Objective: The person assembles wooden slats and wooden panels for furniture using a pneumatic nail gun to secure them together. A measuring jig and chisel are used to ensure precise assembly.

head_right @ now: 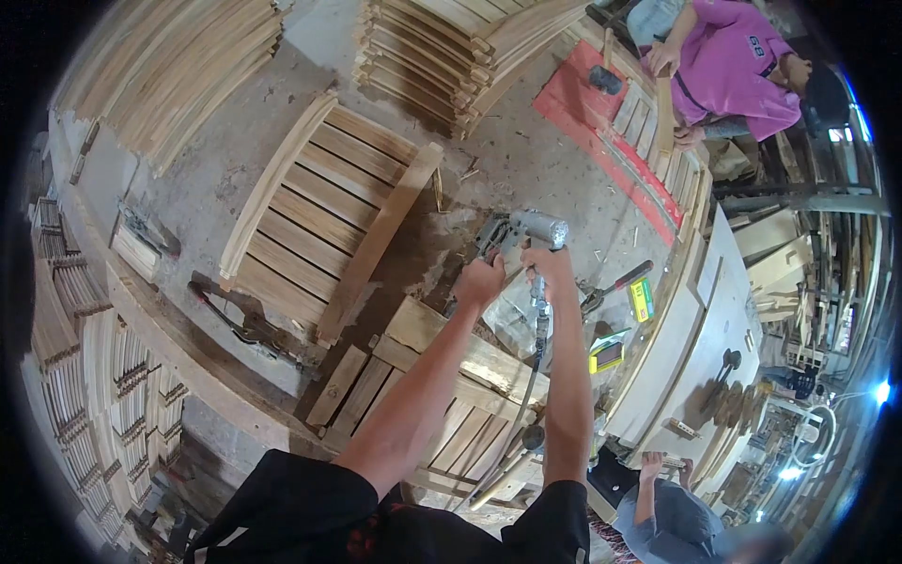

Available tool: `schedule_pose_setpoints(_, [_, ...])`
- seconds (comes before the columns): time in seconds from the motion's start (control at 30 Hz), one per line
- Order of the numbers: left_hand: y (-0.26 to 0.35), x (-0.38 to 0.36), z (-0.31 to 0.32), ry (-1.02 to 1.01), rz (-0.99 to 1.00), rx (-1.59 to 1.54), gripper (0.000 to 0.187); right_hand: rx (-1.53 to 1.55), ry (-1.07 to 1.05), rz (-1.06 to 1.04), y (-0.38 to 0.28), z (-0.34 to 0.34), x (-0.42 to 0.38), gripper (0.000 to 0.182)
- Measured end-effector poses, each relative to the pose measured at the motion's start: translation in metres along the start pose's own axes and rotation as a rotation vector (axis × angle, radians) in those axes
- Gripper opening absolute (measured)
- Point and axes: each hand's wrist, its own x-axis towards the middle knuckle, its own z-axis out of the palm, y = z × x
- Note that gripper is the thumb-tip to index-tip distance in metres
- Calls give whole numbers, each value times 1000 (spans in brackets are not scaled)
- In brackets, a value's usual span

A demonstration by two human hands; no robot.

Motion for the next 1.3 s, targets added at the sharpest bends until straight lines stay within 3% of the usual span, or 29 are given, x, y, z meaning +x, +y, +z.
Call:
schedule_pose_setpoints(0.53, [-1, 0, 2, 12, 1, 7, 54, -50, -13, 50, -6, -4, 0, 16])
schedule_pose_setpoints(0.73, [0, 0, 2, 25, -2, -7, 55, -250, -54, -14, -21, -4, 28, 10])
schedule_pose_setpoints(0.87, [-1, 0, 0, -42, -15, -7, 55, -418, -100, 97, -36, -2, 40, 6])
schedule_pose_setpoints(0.97, [-3, 4, 2, -87, -45, -29, 55, -283, -94, 107, -28, -5, 39, 10])
schedule_pose_setpoints(1.3, [-2, 4, 2, -32, -39, -26, 62, -371, -136, 108, -39, -3, 40, 9])
